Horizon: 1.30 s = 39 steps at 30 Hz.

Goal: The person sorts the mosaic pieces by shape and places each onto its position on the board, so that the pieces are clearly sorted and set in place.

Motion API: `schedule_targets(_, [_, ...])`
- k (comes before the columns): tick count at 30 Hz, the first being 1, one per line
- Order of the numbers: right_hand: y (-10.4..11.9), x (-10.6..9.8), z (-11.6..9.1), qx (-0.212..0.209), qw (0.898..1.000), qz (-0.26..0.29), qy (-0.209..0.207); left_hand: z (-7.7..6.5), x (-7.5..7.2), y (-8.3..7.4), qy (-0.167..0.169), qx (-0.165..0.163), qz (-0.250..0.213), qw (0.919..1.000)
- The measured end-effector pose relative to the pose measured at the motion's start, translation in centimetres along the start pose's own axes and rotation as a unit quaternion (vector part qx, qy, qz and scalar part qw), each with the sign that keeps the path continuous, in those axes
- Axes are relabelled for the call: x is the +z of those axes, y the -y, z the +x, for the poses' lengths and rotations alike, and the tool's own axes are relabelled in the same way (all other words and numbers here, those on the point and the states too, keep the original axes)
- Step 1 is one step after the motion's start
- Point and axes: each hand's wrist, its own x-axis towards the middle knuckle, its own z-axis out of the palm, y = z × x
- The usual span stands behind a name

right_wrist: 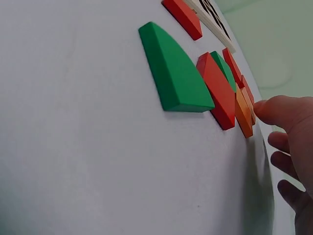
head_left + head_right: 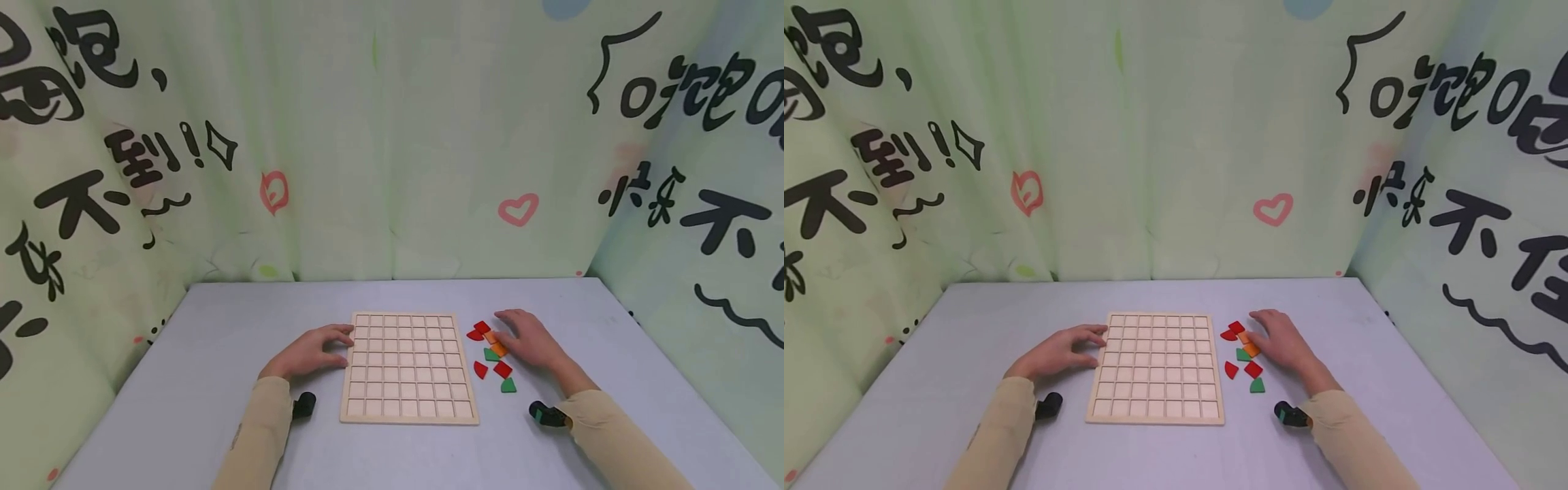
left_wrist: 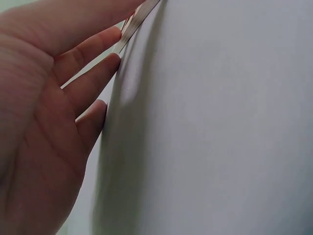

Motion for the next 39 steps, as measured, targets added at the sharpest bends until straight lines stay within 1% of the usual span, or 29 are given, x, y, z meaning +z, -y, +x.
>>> schedule_targets(4, [0.2, 0.3, 0.1, 0.000, 1.000, 0.009, -0.006, -0.1, 0.0, -0.2, -0.005, -0.004, 0.000, 1.0000])
schedule_targets(10, [1.0, 0.5, 0.3, 0.016, 1.000, 0.021, -0.005, -0.1, 0.1, -0.3, -0.008, -0.002, 0.001, 1.0000])
schedule_targets(17, [2.0, 0.8, 0.8, 0.039, 0.999, 0.019, -0.004, 0.0, 0.2, -0.5, -0.009, 0.008, 0.006, 0.9999])
schedule_targets(22, [2.1, 1.4, 1.3, 0.052, 0.999, 0.011, -0.010, 0.0, 0.3, -0.4, -0.011, 0.008, 0.011, 0.9998])
schedule_targets(25, [2.1, 1.8, 1.5, 0.051, 0.998, 0.007, -0.019, 0.0, 0.3, -0.2, -0.012, 0.011, 0.013, 0.9998])
schedule_targets(29, [2.6, 1.8, 1.7, 0.050, 0.999, 0.002, -0.023, 0.0, 0.2, -0.1, -0.013, 0.014, 0.015, 0.9997])
schedule_targets(32, [3.0, 1.6, 1.8, 0.056, 0.998, -0.001, -0.018, 0.0, 0.2, -0.1, -0.013, 0.014, 0.014, 0.9997])
schedule_targets(39, [2.9, 1.5, 2.0, 0.061, 0.998, 0.000, -0.011, 0.0, 0.3, -0.1, -0.011, 0.012, 0.008, 0.9998])
